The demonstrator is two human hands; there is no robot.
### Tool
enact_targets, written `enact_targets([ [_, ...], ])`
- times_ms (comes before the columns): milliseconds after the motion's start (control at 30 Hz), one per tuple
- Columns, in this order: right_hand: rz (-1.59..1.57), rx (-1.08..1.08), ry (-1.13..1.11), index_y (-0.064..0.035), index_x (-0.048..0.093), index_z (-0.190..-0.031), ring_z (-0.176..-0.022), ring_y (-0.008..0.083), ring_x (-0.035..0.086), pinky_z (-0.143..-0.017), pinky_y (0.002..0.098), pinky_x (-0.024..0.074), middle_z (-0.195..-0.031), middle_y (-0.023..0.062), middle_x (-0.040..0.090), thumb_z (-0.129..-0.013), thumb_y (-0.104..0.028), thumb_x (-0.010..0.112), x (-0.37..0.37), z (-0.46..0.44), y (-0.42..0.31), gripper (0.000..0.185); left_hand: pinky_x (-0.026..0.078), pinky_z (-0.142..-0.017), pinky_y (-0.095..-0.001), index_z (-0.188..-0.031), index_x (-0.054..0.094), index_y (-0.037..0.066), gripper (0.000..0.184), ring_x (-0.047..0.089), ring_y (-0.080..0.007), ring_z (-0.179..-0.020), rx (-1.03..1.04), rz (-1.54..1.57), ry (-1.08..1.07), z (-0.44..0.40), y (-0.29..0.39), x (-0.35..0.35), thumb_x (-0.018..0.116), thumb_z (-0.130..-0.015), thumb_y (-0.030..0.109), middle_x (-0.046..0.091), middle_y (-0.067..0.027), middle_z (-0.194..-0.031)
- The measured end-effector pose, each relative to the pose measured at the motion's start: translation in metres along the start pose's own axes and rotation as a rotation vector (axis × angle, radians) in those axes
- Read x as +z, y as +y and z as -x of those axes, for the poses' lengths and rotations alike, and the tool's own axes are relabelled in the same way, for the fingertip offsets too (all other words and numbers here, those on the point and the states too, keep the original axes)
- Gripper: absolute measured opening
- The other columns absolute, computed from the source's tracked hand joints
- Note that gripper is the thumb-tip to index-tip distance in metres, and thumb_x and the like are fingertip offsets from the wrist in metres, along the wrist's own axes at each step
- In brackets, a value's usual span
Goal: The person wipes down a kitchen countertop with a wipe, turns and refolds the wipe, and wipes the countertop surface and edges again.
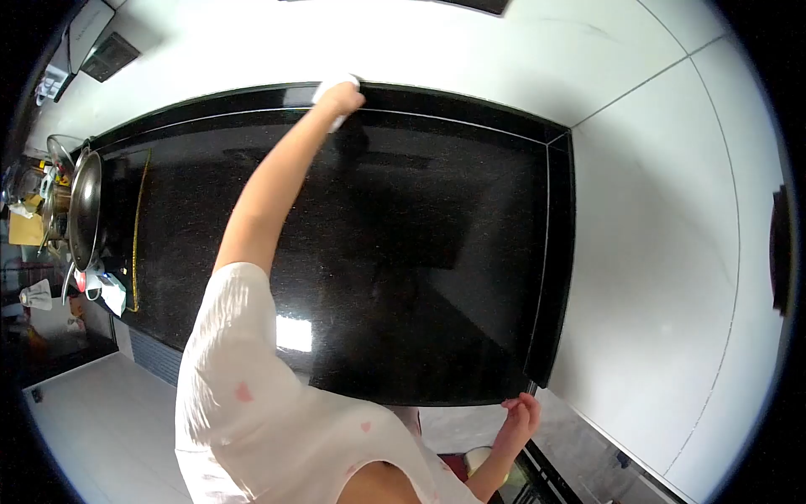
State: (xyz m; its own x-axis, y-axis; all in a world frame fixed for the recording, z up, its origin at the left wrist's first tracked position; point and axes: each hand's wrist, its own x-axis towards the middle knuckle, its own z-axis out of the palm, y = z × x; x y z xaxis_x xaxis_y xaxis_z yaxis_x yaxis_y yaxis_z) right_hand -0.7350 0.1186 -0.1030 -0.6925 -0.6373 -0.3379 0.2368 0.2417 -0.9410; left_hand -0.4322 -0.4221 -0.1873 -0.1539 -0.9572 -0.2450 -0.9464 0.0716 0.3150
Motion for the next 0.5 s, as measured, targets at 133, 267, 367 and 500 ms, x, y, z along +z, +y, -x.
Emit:
enact_targets([
  [133, -0.004, -0.025, 0.071, 0.0022, 0.051, -0.091, -0.067, 0.0153, 0.050, -0.067, 0.0285, 0.0417, -0.069, 0.0073, 0.051, -0.077, -0.005, 0.046, -0.024, 0.006, 0.005, 0.017, 0.043, -0.076, -0.0364, -0.083, 0.058, -0.001, 0.029, 0.056, -0.0319, -0.084, 0.215, 0.138, 0.060, 0.000, 0.128, 0.044, 0.050, -0.067, 0.022, 0.058, -0.0208, -0.088],
  [267, 0.000, -0.021, 0.216, 0.0023, 0.051, -0.090, -0.066, 0.0153, 0.049, -0.067, 0.0290, 0.0414, -0.068, 0.0067, 0.050, -0.077, -0.006, 0.047, -0.050, 0.016, 0.006, 0.017, 0.044, -0.076, -0.0361, -0.084, 0.059, 0.001, 0.028, 0.057, -0.0301, -0.084, 0.214, 0.099, 0.052, -0.002, 0.230, 0.073, 0.050, -0.067, 0.020, 0.058, -0.0183, -0.089],
  [367, 0.009, -0.026, 0.267, 0.0005, 0.052, -0.089, -0.065, 0.0164, 0.051, -0.066, 0.0305, 0.0436, -0.067, 0.0067, 0.052, -0.077, -0.005, 0.046, -0.062, 0.022, 0.005, 0.015, 0.044, -0.076, -0.0363, -0.084, 0.059, 0.001, 0.028, 0.057, -0.0302, -0.084, 0.183, 0.181, 0.049, -0.003, 0.250, 0.083, 0.049, -0.067, 0.020, 0.058, -0.0179, -0.089],
  [500, 0.007, -0.034, 0.224, -0.0005, 0.053, -0.088, -0.064, 0.0168, 0.052, -0.066, 0.0312, 0.0444, -0.066, 0.0061, 0.052, -0.078, -0.006, 0.046, -0.058, 0.021, 0.003, 0.014, 0.043, -0.079, -0.0349, -0.091, 0.059, 0.005, 0.030, 0.055, -0.0281, -0.091, 0.140, 0.261, 0.054, -0.008, 0.222, 0.077, 0.051, -0.067, 0.022, 0.058, -0.0165, -0.095],
])
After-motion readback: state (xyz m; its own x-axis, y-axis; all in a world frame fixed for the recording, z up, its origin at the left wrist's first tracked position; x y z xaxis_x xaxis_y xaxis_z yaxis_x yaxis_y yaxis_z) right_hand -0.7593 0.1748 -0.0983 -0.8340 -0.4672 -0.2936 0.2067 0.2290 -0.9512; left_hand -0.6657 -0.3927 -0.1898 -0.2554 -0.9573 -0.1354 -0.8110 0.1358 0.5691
